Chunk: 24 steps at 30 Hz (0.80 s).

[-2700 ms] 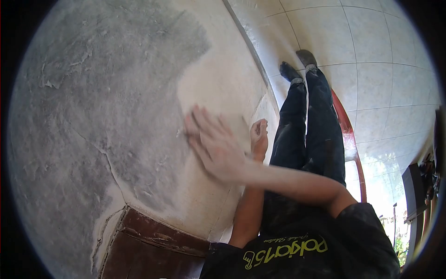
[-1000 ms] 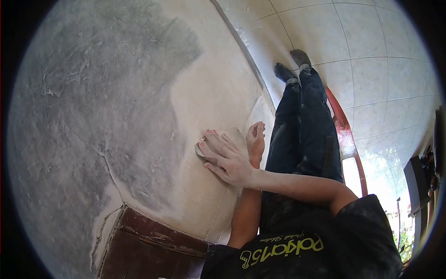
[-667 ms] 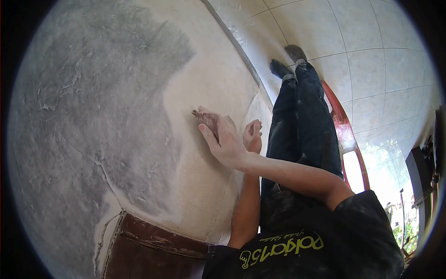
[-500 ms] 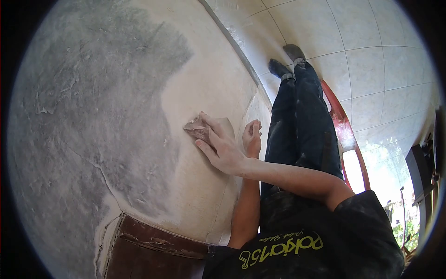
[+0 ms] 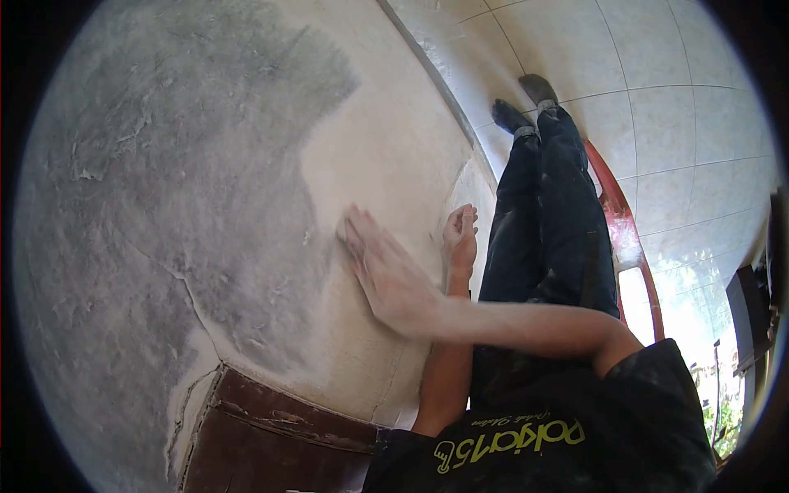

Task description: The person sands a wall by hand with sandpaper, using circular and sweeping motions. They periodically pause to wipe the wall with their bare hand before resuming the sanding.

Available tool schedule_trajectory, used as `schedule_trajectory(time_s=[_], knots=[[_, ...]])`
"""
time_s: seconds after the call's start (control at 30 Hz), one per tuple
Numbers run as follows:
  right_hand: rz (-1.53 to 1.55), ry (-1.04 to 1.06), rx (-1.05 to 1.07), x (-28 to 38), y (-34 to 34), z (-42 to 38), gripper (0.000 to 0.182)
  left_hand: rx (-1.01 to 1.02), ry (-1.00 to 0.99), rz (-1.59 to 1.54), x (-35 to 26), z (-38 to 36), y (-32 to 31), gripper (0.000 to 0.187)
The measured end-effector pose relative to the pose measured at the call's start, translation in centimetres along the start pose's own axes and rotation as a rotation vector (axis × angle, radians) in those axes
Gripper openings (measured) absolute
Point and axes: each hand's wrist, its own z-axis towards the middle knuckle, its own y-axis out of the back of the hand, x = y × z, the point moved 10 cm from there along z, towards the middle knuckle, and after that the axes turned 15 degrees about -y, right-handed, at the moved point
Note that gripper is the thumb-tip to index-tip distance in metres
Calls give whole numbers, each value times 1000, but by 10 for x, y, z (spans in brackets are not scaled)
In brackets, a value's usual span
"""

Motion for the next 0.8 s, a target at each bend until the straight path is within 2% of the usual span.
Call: schedule_trajectory(time_s=[0.1,0.2,0.3,0.4,0.5,0.6,0.7,0.8], knots=[[-55,-41,68,4,2,-11,44,15,-5,2,-4,2,-3,39],[-55,-58,-53,1,9,40,44,-8,8,-14,3,3,-4,39],[8,-58,-59,-2,13,62,45,-25,-12,-11,-5,3,-1,39],[-96,-39,31,8,4,1,45,5,-25,-18,-8,7,-5,39],[-259,-20,6,11,6,4,46,17,5,-5,3,4,-6,38],[-218,-91,-92,-2,12,69,47,10,2,0,4,4,-10,38],[-77,-113,5,-1,10,60,48,2,-13,5,-1,4,-7,38],[-101,-48,112,9,2,-1,49,12,-27,15,-3,4,-8,37]])
